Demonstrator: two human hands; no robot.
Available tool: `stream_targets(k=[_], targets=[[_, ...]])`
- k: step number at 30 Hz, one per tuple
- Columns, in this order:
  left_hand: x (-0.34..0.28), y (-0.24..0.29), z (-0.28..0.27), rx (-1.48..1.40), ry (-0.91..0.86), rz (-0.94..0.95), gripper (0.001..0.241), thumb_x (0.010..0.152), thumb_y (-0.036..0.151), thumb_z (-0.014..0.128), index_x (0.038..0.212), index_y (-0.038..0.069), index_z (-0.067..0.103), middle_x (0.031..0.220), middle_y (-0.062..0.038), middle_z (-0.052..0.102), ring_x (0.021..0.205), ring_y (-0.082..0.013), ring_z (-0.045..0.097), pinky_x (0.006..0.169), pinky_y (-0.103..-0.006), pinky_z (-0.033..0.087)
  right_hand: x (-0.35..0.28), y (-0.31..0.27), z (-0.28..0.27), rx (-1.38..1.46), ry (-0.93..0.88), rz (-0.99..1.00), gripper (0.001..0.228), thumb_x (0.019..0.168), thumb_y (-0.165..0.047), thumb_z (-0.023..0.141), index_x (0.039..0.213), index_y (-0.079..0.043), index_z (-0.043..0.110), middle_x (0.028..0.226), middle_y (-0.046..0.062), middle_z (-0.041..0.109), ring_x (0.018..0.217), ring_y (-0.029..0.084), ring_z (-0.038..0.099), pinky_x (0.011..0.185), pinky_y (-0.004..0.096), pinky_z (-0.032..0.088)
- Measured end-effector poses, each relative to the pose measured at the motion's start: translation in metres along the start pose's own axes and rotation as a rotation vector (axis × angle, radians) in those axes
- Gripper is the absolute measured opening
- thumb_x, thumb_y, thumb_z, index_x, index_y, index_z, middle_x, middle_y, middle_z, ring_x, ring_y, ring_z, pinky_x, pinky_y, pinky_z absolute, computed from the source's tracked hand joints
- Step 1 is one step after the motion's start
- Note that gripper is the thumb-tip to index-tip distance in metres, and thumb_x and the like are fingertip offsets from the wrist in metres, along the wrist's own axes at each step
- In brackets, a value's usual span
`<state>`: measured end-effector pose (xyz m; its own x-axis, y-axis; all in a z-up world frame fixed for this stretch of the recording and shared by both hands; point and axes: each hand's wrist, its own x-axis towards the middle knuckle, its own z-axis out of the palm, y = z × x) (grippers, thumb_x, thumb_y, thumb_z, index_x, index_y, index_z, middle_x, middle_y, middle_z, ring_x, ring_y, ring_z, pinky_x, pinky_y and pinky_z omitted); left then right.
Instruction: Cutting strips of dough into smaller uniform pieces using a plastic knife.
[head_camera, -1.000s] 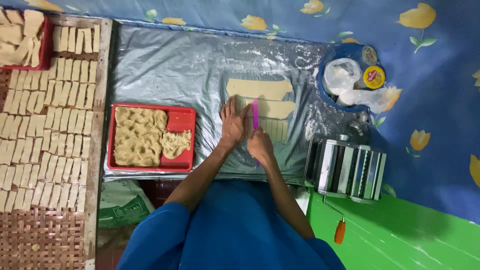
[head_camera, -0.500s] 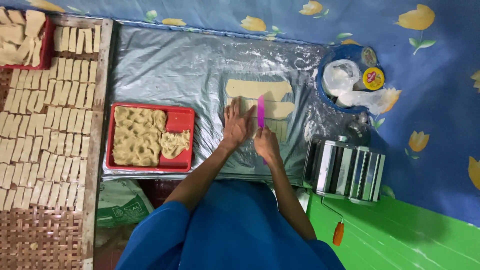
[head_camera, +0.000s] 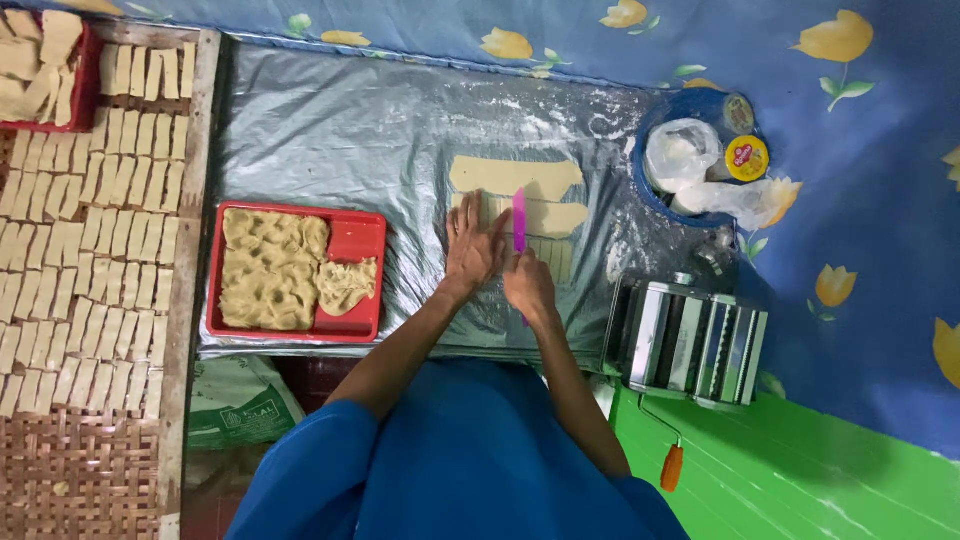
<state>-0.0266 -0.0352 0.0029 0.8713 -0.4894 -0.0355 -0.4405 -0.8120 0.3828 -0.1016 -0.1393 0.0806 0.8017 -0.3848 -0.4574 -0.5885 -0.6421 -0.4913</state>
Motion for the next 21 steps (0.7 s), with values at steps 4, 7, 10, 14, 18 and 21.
stream_targets(k=[4, 7, 10, 14, 18, 21], targets=[[0.0, 0.001, -0.002, 0.019, -0.04, -0.003, 0.057, 0.096, 0.04, 0.058, 0.152, 0.042, 0.046, 0.167, -0.023, 0.019, 0.156, -0.0411, 0.014, 0.121, -0.0602, 0.016, 0.01, 0.002, 0.0, 0.032, -0.098, 0.01, 0.053, 0.102, -0.023, 0.034, 0.132, 0.018, 0.047, 0.102, 0.042, 0.066, 0.096, 0.058, 0.068, 0.069, 0.063, 0.058], [-0.002, 0.001, -0.004, 0.019, -0.048, 0.011, 0.057, 0.097, 0.041, 0.056, 0.153, 0.039, 0.045, 0.166, -0.024, 0.019, 0.156, -0.0415, 0.015, 0.121, -0.0608, 0.015, 0.033, 0.025, 0.025, -0.031, -0.121, 0.01, 0.051, 0.099, -0.022, 0.044, 0.131, 0.017, 0.047, 0.099, 0.039, 0.068, 0.09, 0.056, 0.07, 0.063, 0.062, 0.056], [-0.001, 0.001, -0.002, 0.016, -0.061, -0.005, 0.057, 0.097, 0.042, 0.056, 0.152, 0.039, 0.045, 0.168, -0.024, 0.014, 0.157, -0.0424, 0.012, 0.121, -0.0623, 0.014, 0.027, 0.023, 0.021, 0.075, -0.116, 0.024, 0.041, 0.099, -0.018, 0.044, 0.122, 0.014, 0.053, 0.079, 0.033, 0.07, 0.071, 0.049, 0.072, 0.056, 0.056, 0.054], [0.001, 0.002, -0.006, 0.023, -0.054, -0.008, 0.055, 0.097, 0.042, 0.056, 0.151, 0.04, 0.047, 0.167, -0.023, 0.016, 0.157, -0.0407, 0.012, 0.121, -0.0609, 0.014, 0.007, 0.017, 0.013, 0.022, -0.16, 0.065, 0.043, 0.096, -0.021, 0.043, 0.122, 0.012, 0.054, 0.088, 0.035, 0.069, 0.081, 0.052, 0.07, 0.062, 0.06, 0.055], [0.0, -0.002, 0.005, 0.026, -0.022, 0.008, 0.058, 0.094, 0.042, 0.059, 0.151, 0.041, 0.047, 0.167, -0.024, 0.016, 0.156, -0.0412, 0.013, 0.121, -0.0622, 0.015, -0.001, 0.026, 0.022, -0.043, -0.181, 0.112, 0.045, 0.102, -0.029, 0.035, 0.121, 0.005, 0.057, 0.109, 0.037, 0.069, 0.106, 0.052, 0.069, 0.078, 0.06, 0.057], [-0.002, 0.002, -0.005, 0.02, -0.008, 0.003, 0.054, 0.094, 0.041, 0.058, 0.148, 0.04, 0.051, 0.166, -0.024, 0.021, 0.155, -0.041, 0.016, 0.12, -0.0618, 0.017, 0.004, 0.048, 0.035, -0.089, -0.185, 0.128, 0.046, 0.103, -0.029, 0.033, 0.12, 0.004, 0.059, 0.109, 0.034, 0.071, 0.106, 0.049, 0.07, 0.077, 0.058, 0.058]])
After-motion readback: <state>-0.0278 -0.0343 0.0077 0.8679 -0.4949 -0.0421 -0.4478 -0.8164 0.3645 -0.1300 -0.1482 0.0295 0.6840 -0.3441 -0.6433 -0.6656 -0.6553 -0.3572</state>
